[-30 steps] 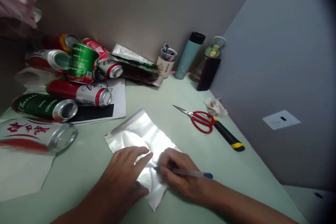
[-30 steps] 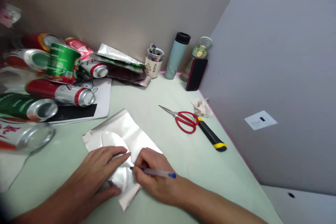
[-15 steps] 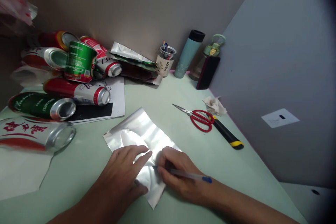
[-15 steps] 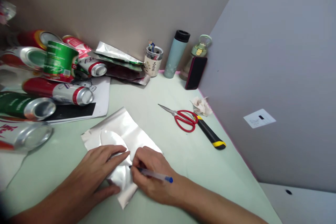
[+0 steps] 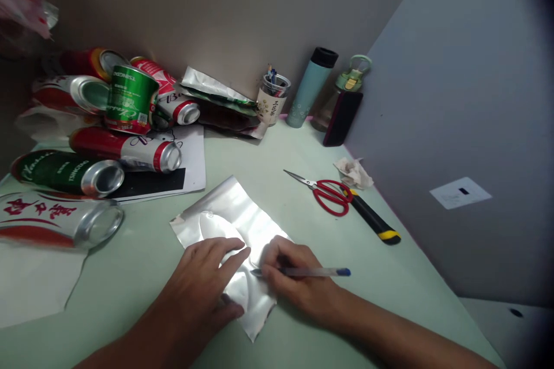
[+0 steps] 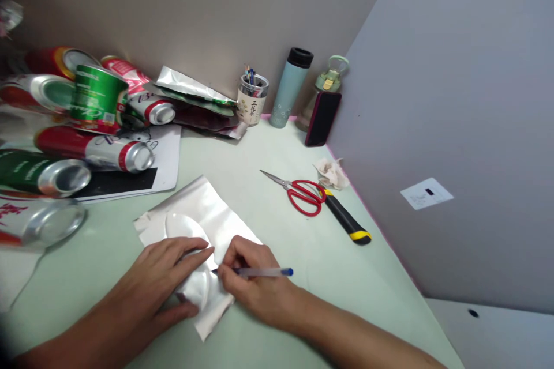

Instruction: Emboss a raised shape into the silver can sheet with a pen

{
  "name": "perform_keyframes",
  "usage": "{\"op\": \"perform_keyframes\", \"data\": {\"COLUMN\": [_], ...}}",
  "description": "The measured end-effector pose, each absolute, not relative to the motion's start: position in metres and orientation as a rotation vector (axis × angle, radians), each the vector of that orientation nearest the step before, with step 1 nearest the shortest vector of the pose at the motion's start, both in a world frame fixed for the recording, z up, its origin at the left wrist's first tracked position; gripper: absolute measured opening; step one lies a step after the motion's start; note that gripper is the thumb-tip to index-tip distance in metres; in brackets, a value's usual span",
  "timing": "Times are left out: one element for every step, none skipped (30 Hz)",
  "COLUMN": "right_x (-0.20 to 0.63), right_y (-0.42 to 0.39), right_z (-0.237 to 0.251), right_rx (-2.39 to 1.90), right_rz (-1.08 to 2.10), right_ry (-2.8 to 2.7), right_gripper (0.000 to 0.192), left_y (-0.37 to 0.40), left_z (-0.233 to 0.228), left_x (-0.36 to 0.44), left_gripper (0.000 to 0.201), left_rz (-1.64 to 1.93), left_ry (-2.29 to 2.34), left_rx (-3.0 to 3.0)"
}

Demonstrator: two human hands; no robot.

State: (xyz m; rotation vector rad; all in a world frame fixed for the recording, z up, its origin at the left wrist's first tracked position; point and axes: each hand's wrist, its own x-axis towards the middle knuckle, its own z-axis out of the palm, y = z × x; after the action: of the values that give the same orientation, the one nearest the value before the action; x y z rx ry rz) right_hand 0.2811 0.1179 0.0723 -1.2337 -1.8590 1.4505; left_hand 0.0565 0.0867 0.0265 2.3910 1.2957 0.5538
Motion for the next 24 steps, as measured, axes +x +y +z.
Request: {"op": "perform_keyframes", "data": {"right_x": [0.2811, 0.2810, 0.2809, 0.2808, 0.2806, 0.2805, 0.2803, 0.2802, 0.2800, 0.2798, 0.2797, 0.2797, 0.2798, 0.2800, 0.2803, 0.2807, 0.2812, 0.2817, 0.2822, 0.2826, 0.2829, 0.2832, 0.2834, 0.2835], "right_y": [0.1180, 0.1179, 0.1178, 0.1175, 0.1173, 0.1170, 0.1167, 0.1165, 0.1163, 0.1162, 0.1161, 0.1161, 0.1161, 0.1162, 0.1163, 0.1164, 0.1166, 0.1168, 0.1170, 0.1173, 0.1175, 0.1177, 0.1180, 0.1182], "right_z": [0.0726, 0.0727, 0.0726, 0.0726, 0.0726, 0.0729, 0.0734, 0.0741, 0.0749, 0.0757, 0.0764, 0.0769, 0.0771, 0.0770, 0.0767, 0.0763, 0.0758, 0.0754, 0.0752, 0.0750, 0.0750, 0.0750, 0.0752, 0.0754], "right_rx": [-1.239, -1.246, -1.254, -1.259, -1.262, -1.263, -1.265, -1.266, -1.266, -1.263, -1.259, -1.252, -1.245, -1.236, -1.225, -1.211, -1.198, -1.185, -1.174, -1.163, -1.154, -1.145, -1.135, -1.126], "right_rz": [1.466, 1.466, 1.456, 1.444, 1.433, 1.422, 1.411, 1.400, 1.390, 1.380, 1.371, 1.363, 1.358, 1.353, 1.351, 1.352, 1.358, 1.362, 1.366, 1.366, 1.363, 1.357, 1.352, 1.348], "right_ry": [-1.844, -1.842, -1.850, -1.862, -1.875, -1.889, -1.902, -1.917, -1.931, -1.945, -1.956, -1.964, -1.971, -1.976, -1.982, -1.990, -1.999, -2.010, -2.022, -2.034, -2.042, -2.050, -2.057, -2.062], "right_gripper": [0.015, 0.015, 0.015, 0.015, 0.015, 0.015, 0.015, 0.015, 0.015, 0.015, 0.015, 0.015, 0.015, 0.015, 0.015, 0.015, 0.015, 0.015, 0.015, 0.015, 0.015, 0.015, 0.015, 0.016], "left_y": [0.0868, 0.0868, 0.0868, 0.0867, 0.0865, 0.0864, 0.0863, 0.0863, 0.0863, 0.0864, 0.0864, 0.0865, 0.0865, 0.0865, 0.0863, 0.0861, 0.0859, 0.0857, 0.0855, 0.0855, 0.0855, 0.0856, 0.0859, 0.0863], "left_z": [0.0269, 0.0274, 0.0279, 0.0284, 0.0287, 0.0287, 0.0284, 0.0280, 0.0274, 0.0268, 0.0263, 0.0260, 0.0260, 0.0262, 0.0266, 0.0272, 0.0276, 0.0279, 0.0279, 0.0277, 0.0272, 0.0266, 0.0259, 0.0252], "left_x": [0.0564, 0.0563, 0.0562, 0.0561, 0.0560, 0.0559, 0.0558, 0.0558, 0.0558, 0.0559, 0.0560, 0.0561, 0.0562, 0.0563, 0.0563, 0.0563, 0.0562, 0.0561, 0.0561, 0.0561, 0.0562, 0.0563, 0.0564, 0.0564], "left_gripper": [0.078, 0.077, 0.077, 0.077, 0.077, 0.077, 0.076, 0.076, 0.076, 0.076, 0.076, 0.076, 0.076, 0.076, 0.076, 0.075, 0.075, 0.076, 0.076, 0.077, 0.078, 0.079, 0.080, 0.080], "left_rz": [0.553, 0.553, 0.553, 0.548, 0.542, 0.536, 0.536, 0.536, 0.540, 0.548, 0.558, 0.565, 0.569, 0.567, 0.562, 0.552, 0.541, 0.533, 0.534, 0.539, 0.543, 0.549, 0.551, 0.550], "left_ry": [1.295, 1.295, 1.294, 1.293, 1.296, 1.299, 1.300, 1.300, 1.299, 1.296, 1.294, 1.291, 1.292, 1.295, 1.296, 1.298, 1.302, 1.304, 1.306, 1.308, 1.310, 1.312, 1.313, 1.312], "left_rx": [2.387, 2.383, 2.381, 2.379, 2.377, 2.375, 2.376, 2.378, 2.381, 2.386, 2.390, 2.394, 2.396, 2.395, 2.394, 2.391, 2.388, 2.385, 2.385, 2.386, 2.388, 2.390, 2.391, 2.393]}}
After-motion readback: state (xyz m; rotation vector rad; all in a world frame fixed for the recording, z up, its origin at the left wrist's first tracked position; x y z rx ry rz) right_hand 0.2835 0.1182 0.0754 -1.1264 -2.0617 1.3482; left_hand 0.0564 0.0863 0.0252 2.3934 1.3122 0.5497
